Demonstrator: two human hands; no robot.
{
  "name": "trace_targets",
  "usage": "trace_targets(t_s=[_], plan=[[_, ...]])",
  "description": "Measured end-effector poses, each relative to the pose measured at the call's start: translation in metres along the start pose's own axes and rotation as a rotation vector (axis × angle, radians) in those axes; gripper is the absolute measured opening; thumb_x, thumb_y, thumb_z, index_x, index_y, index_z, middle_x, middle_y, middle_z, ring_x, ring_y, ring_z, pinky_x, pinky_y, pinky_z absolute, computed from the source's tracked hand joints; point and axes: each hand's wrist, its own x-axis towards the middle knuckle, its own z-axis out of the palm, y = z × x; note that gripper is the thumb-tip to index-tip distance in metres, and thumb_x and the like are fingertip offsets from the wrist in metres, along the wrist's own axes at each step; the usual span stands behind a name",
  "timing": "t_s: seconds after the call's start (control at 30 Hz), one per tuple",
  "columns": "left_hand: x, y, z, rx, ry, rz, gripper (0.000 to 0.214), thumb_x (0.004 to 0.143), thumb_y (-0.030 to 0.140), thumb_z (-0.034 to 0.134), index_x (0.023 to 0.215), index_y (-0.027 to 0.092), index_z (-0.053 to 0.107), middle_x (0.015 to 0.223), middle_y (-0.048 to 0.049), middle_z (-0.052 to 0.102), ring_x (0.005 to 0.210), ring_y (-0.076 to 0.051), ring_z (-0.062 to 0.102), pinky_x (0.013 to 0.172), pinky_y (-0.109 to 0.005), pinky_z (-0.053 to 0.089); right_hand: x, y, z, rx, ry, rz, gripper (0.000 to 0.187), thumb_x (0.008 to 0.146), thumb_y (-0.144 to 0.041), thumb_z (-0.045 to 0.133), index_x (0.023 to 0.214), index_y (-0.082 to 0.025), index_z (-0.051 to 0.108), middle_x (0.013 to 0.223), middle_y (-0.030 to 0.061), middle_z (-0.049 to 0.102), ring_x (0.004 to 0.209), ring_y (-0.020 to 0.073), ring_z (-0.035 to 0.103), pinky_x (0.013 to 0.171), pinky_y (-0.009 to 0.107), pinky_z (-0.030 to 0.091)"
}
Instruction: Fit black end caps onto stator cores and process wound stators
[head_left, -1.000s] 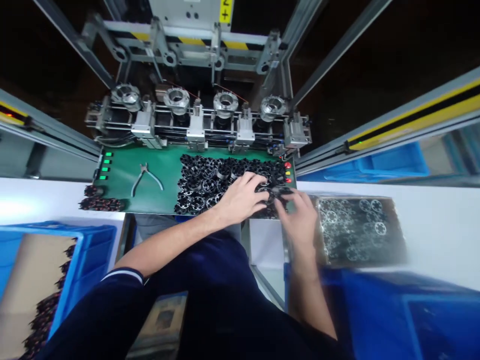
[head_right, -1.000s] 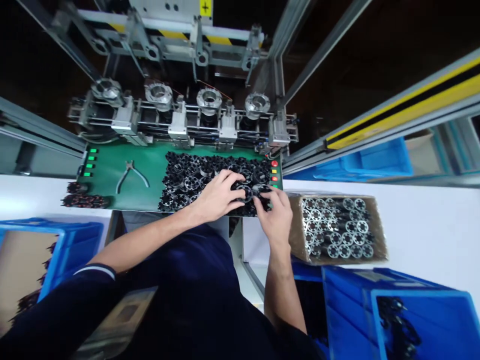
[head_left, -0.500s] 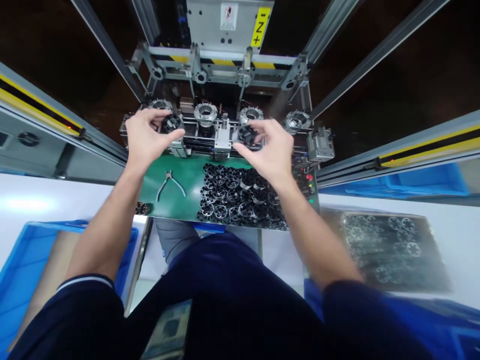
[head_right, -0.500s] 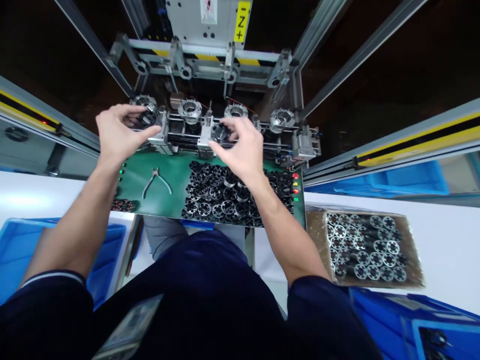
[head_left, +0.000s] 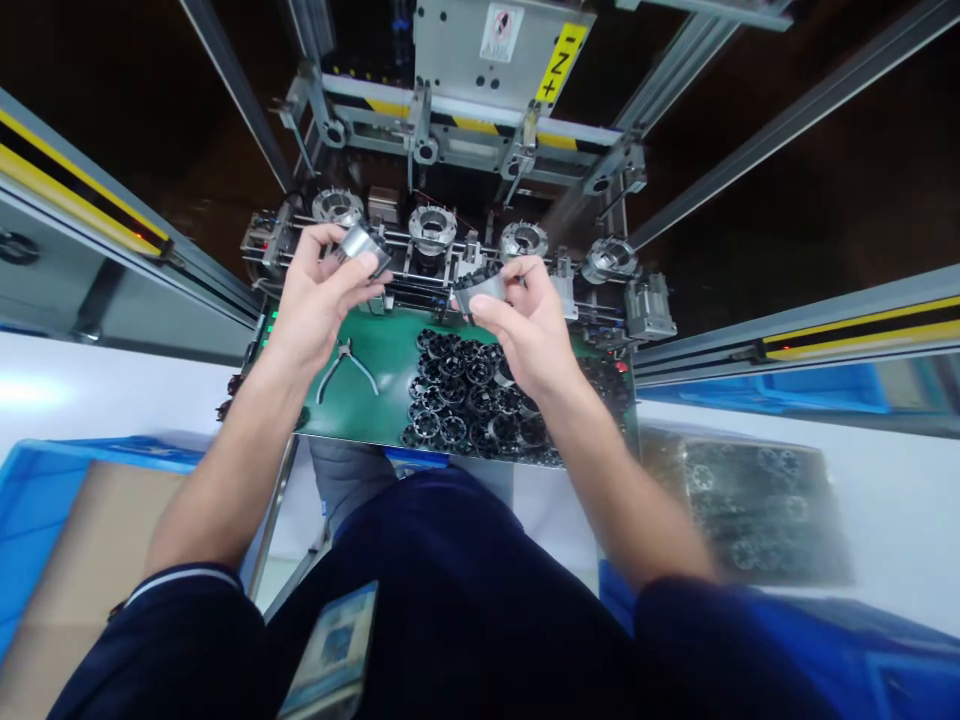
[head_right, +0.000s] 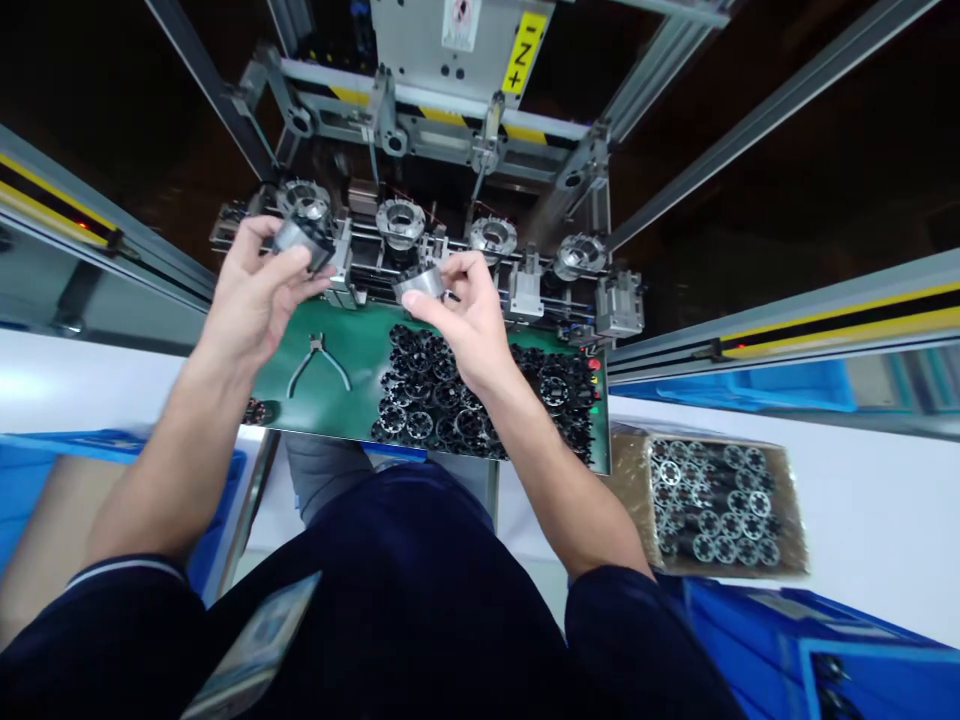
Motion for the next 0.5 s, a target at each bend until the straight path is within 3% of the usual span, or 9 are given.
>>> trace_targets(t_s=[0.1, 0.17, 0.27, 0.33, 0.43, 0.5], plan=[[-0.038, 0.046, 0.002, -0.072, -0.172, -0.062, 0.061, 0.102, 0.076, 0.076, 0.146, 0.037, 0.057, 0.136, -0.0035, 0.079, 0.121, -0.027, 0.086, 0.106, -0.049, 0.074, -0.027, -0.050, 0.005, -0.003, -0.120, 0.012, 0.068, 0.112, -0.084, 0.058, 0.157, -0.033, 0.054, 0.133, 0.0044, 0.076, 0.119, 0.0228, 0.082, 0.103, 0.049, 0.073], [-0.056, 0.073, 0.002, -0.087, -0.216, -0.053, 0.055, 0.100, 0.072, 0.082, 0.134, 0.034, 0.061, 0.130, -0.0029, 0.078, 0.123, -0.028, 0.084, 0.107, -0.049, 0.072, -0.039, -0.078, 0.004, -0.025, -0.159, 0.053, 0.074, 0.112, -0.092, 0.049, 0.155, -0.033, 0.059, 0.134, 0.0049, 0.075, 0.123, 0.0242, 0.082, 0.104, 0.051, 0.072], [-0.073, 0.100, 0.000, -0.128, -0.201, -0.049, 0.055, 0.089, 0.062, 0.098, 0.105, 0.027, 0.058, 0.107, 0.0006, 0.073, 0.106, -0.023, 0.081, 0.105, -0.046, 0.070, -0.054, -0.102, -0.002, 0.018, -0.158, 0.090, 0.081, 0.101, -0.102, 0.061, 0.136, -0.029, 0.065, 0.125, 0.0039, 0.075, 0.116, 0.0240, 0.083, 0.099, 0.050, 0.074], [-0.082, 0.110, 0.000, -0.106, -0.203, -0.074, 0.059, 0.086, 0.063, 0.099, 0.097, 0.026, 0.055, 0.100, 0.0019, 0.069, 0.103, -0.023, 0.080, 0.102, -0.046, 0.070, -0.064, -0.109, -0.006, 0.055, -0.152, 0.080, 0.084, 0.092, -0.103, 0.073, 0.129, -0.028, 0.065, 0.123, 0.0031, 0.076, 0.107, 0.0216, 0.082, 0.089, 0.044, 0.074], [-0.093, 0.118, 0.000, -0.043, -0.266, -0.097, 0.066, 0.084, 0.079, 0.097, 0.121, 0.030, 0.072, 0.105, 0.0006, 0.072, 0.104, -0.027, 0.084, 0.092, -0.048, 0.072, -0.076, -0.114, -0.011, 0.090, -0.176, 0.065, 0.089, 0.089, -0.100, 0.079, 0.143, -0.030, 0.065, 0.131, 0.0041, 0.077, 0.099, 0.0185, 0.079, 0.076, 0.034, 0.069], [-0.099, 0.121, 0.001, -0.053, -0.324, -0.120, 0.087, 0.077, 0.089, 0.099, 0.142, 0.035, 0.077, 0.105, -0.0001, 0.074, 0.086, -0.022, 0.081, 0.076, -0.040, 0.071, -0.084, -0.117, -0.013, 0.100, -0.211, 0.067, 0.093, 0.093, -0.100, 0.073, 0.156, -0.032, 0.064, 0.138, 0.0056, 0.078, 0.098, 0.0183, 0.078, 0.074, 0.033, 0.068]])
